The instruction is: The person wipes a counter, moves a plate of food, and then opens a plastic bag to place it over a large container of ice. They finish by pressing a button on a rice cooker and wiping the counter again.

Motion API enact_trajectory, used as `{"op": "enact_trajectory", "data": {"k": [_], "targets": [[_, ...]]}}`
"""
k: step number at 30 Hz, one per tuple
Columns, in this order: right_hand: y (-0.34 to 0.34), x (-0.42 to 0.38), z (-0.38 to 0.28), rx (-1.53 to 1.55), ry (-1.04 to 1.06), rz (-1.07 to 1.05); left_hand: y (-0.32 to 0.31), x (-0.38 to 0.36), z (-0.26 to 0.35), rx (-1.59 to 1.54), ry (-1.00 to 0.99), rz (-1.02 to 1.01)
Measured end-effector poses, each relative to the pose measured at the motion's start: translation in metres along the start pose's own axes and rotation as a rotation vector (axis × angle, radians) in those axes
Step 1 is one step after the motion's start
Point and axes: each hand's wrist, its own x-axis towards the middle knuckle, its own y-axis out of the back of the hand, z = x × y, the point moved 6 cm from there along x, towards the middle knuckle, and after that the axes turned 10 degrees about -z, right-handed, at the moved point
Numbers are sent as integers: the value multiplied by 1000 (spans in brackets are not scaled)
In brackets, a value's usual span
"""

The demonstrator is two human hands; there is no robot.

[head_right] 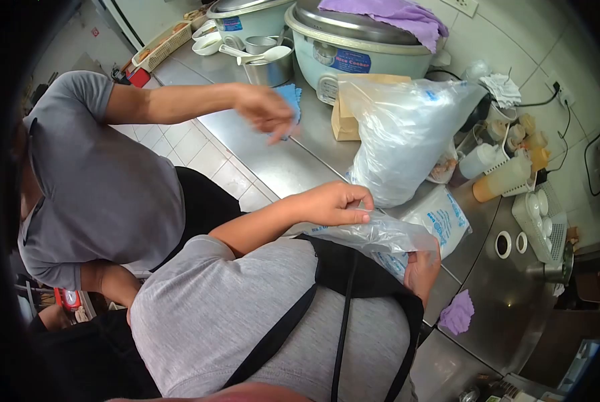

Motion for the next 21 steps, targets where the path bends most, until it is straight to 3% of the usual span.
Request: {"op": "enact_trajectory", "data": {"k": [3,6,11,15,21], "targets": [[25,-3,7,112,1,-36,-6,11,6,18,-39,-12],[40,-10,3,184,-9,58,-16,22,3,21,-15,-80],[57,-19,1,139,34,28,-26,33,4,21,-10,-160],[71,-21,8,194,11,137,-18,31,-4,-15,-30,-99],[53,-16,11,226,14,4,-1,6,-14,-9,98,-4]]}}
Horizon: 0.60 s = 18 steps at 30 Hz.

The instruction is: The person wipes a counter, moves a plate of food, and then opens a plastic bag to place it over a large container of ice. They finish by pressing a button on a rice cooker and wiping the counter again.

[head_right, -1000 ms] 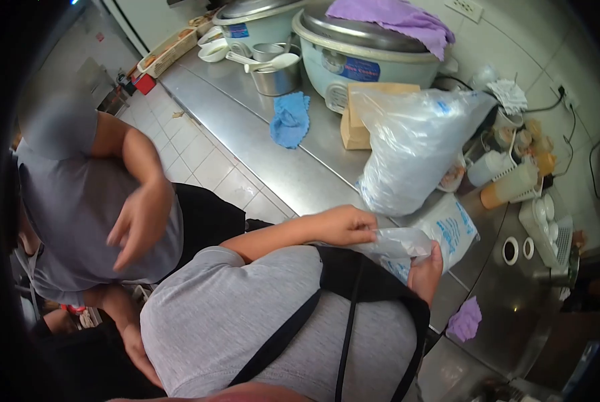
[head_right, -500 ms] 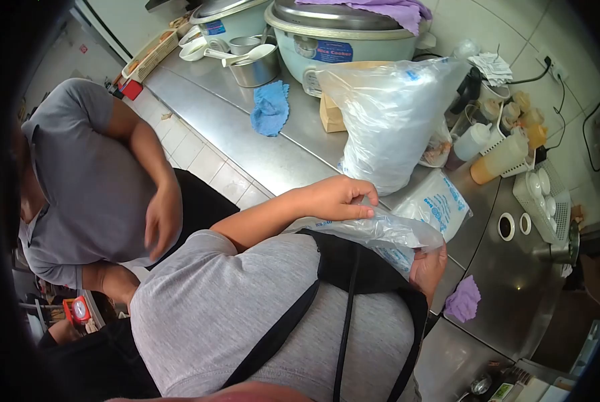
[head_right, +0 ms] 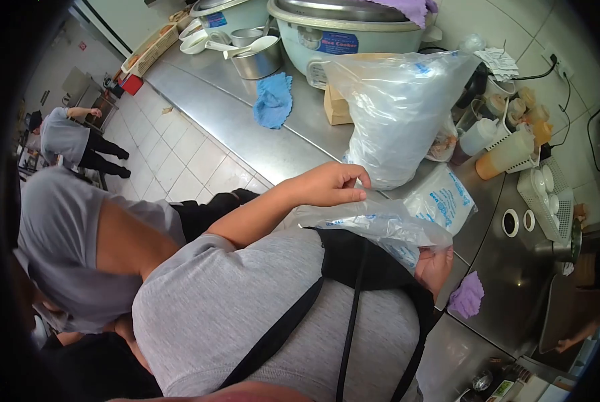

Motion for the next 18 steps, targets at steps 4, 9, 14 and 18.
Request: {"op": "enact_trajectory", "data": {"k": [4,9,14,18], "targets": [[-4,-4,10,-203,-10,-83,3,-17,-8,29,52,6],[-34,-19,0,-947,-145,-43,-38,-3,15,60,-65,-212],[-81,-50,-40,-760,-10,-269,-132,20,-10,-25,-229,-617],[-61,-117,-142,-789,94,305,-151,55,-7,-162,-145,-671]]}}
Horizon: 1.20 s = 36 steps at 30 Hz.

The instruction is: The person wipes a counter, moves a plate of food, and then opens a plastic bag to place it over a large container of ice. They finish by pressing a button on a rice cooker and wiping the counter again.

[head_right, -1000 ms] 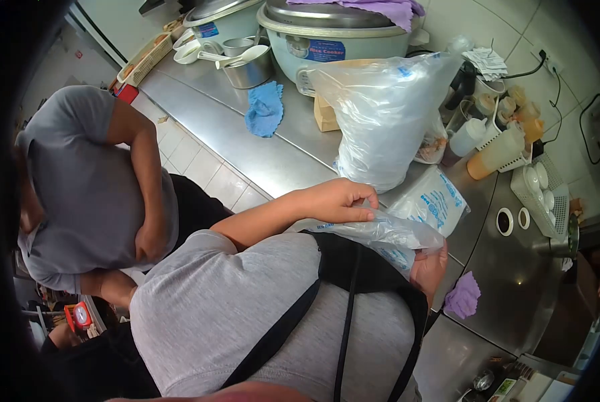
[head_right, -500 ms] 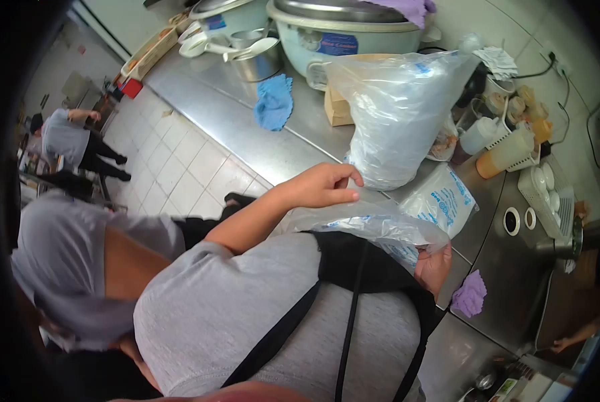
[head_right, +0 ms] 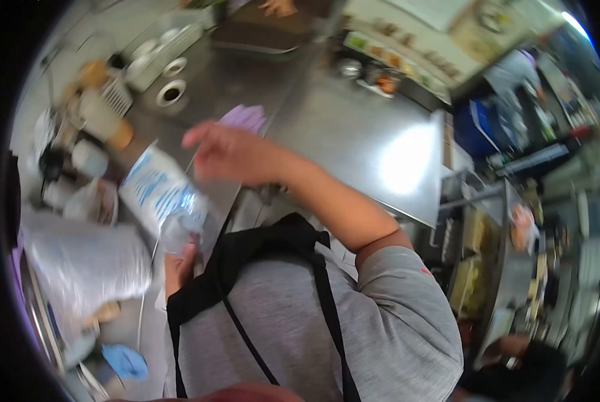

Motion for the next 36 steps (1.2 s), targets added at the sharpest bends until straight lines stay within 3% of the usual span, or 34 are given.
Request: {"op": "enact_trajectory", "data": {"k": [2,3,4,5,6,9,12,14,16,18,19,21,24,28,30,32,36], "targets": [[54,-39,-60,-106,129,414,4,26,9,34,-40,-35],[64,-64,-108,-235,185,610,6,40,4,34,-153,-11],[62,-86,-153,-375,247,730,7,51,-7,-50,-130,-13],[52,-104,-198,-631,326,823,8,66,-22,-170,-143,-44],[48,-130,-240,-1291,1,847,5,77,-41,-284,-129,-62],[18,-226,-350,-1465,248,1190,18,89,-100,127,-41,162],[-38,-335,-421,-1657,313,1531,22,96,-110,-85,-80,270],[-54,-375,-397,-1744,131,1643,13,96,-106,-225,-101,228],[-28,-408,-310,-1626,-355,1616,21,92,-105,-210,-86,234],[2,-441,-185,-1222,-1022,1287,22,94,-104,-98,-57,259],[2,-455,-130,-1021,-1204,1136,23,95,-103,-65,-71,304],[2,-492,-119,-907,-1293,1147,24,92,-105,1,-87,391],[3,-566,-217,-1101,-1080,1574,21,92,-98,200,-78,482],[-20,-646,-340,-1348,-770,1942,22,97,-94,320,-40,647],[-22,-676,-378,-1400,-652,2031,24,100,-101,375,45,705],[-12,-705,-399,-1388,-538,2070,28,104,-105,381,7,712],[47,-752,-390,-1042,-60,1954,29,103,-115,378,46,763]]}}
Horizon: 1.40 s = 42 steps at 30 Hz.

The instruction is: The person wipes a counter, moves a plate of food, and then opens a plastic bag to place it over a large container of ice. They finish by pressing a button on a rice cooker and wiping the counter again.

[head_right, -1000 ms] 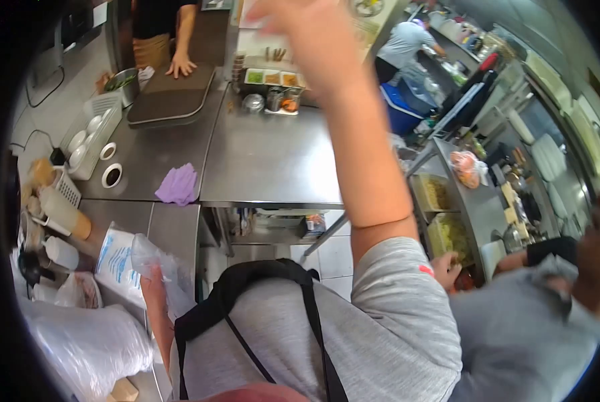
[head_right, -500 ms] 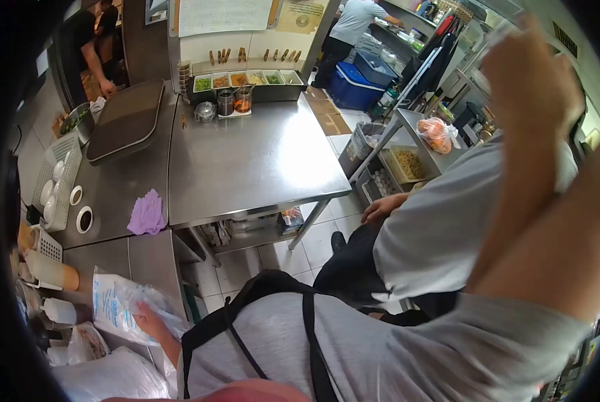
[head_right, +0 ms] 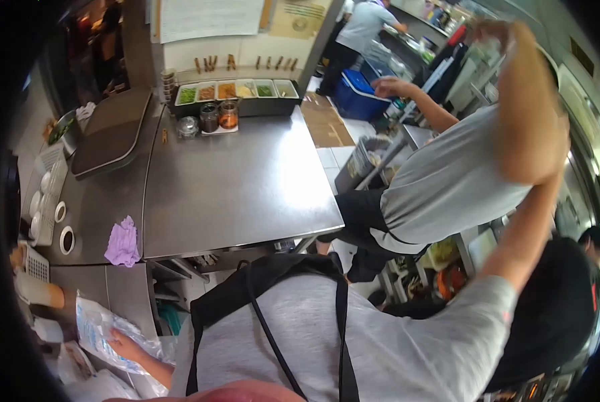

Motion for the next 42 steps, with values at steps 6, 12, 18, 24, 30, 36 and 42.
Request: {"op": "enact_trajectory", "data": {"k": [6,12,18,24,30,36,42], "targets": [[-84,3,217,-1585,562,-68,-3,14,4,100,12,88],[-372,-364,367,-539,-1222,-1149,-4,8,12,-99,-89,47],[-390,-571,300,-751,-1270,-1835,-12,9,6,132,-30,41],[-463,-660,339,-800,-419,-1796,-6,0,21,-527,-132,-487],[-562,-671,71,-435,-105,-1933,61,-47,20,-1097,375,-786],[-651,-638,-145,224,87,-1660,134,-60,-24,-792,407,-784],[-672,-684,-248,148,932,-1508,182,-81,-46,-799,231,-801]]}}
